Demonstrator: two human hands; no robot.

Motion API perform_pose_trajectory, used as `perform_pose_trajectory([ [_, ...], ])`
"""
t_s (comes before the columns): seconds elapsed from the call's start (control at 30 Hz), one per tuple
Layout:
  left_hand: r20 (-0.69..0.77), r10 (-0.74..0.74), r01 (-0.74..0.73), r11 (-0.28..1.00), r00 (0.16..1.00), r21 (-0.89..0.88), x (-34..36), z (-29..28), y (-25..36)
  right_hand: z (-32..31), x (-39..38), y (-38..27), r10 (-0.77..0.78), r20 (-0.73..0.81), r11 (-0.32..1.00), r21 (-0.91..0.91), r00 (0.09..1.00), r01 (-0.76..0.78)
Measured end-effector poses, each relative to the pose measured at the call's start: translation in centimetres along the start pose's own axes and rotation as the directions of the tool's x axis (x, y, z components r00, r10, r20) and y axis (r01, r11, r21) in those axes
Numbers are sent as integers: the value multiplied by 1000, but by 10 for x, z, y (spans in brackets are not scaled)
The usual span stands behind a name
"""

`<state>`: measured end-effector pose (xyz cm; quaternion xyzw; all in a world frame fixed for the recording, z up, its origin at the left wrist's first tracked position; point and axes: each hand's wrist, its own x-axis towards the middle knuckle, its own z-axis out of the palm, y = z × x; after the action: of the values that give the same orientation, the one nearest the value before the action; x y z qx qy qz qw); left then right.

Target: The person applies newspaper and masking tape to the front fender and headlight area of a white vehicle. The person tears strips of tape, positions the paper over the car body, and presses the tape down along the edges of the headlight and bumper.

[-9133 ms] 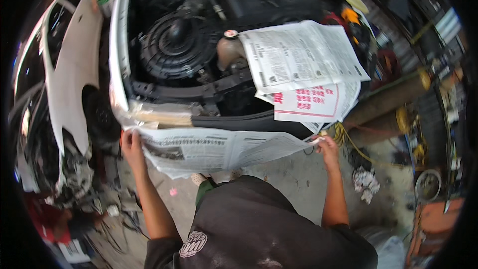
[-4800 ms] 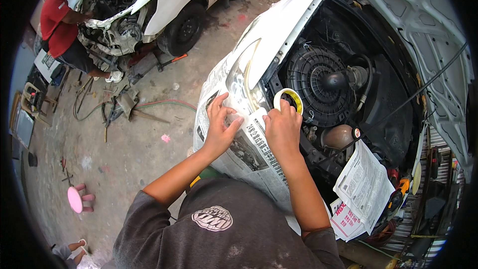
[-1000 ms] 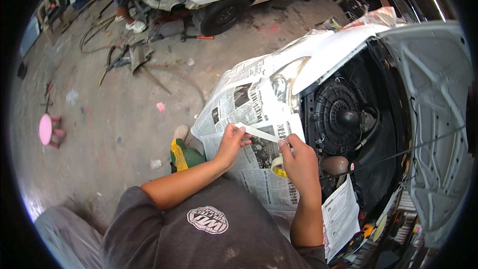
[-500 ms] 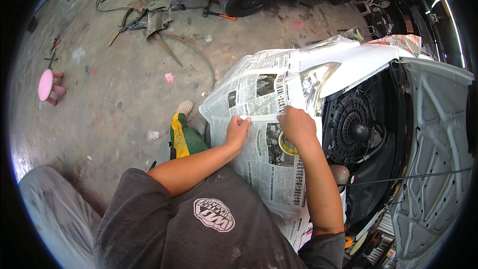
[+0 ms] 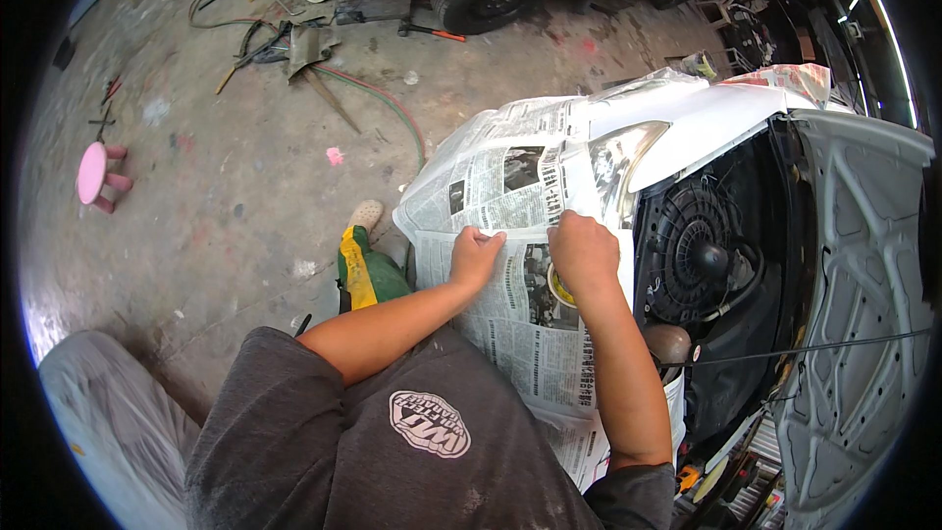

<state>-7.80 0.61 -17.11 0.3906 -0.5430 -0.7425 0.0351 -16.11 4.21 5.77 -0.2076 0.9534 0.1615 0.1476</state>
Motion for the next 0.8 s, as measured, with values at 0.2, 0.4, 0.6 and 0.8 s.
perform_pose_trajectory([
  [0.2, 103, -115, 113, 993, 988, 17, 15, -21, 6, 0, 8, -5, 15, 62, 995, -103, 998, -9],
  [0.4, 310, -356, 428, 881, 882, -204, 14, -38, 35, -26, 3, 14, 56, 56, 987, -153, 997, -47],
  [0.6, 289, 388, -474, 804, 875, 358, -22, -34, 30, -54, -103, 37, 200, -36, 965, 182, 979, -191],
  [0.8, 580, 669, -868, 474, 465, 150, -59, 17, 74, 15, -228, 14, 316, 198, 646, 671, 928, -363],
])
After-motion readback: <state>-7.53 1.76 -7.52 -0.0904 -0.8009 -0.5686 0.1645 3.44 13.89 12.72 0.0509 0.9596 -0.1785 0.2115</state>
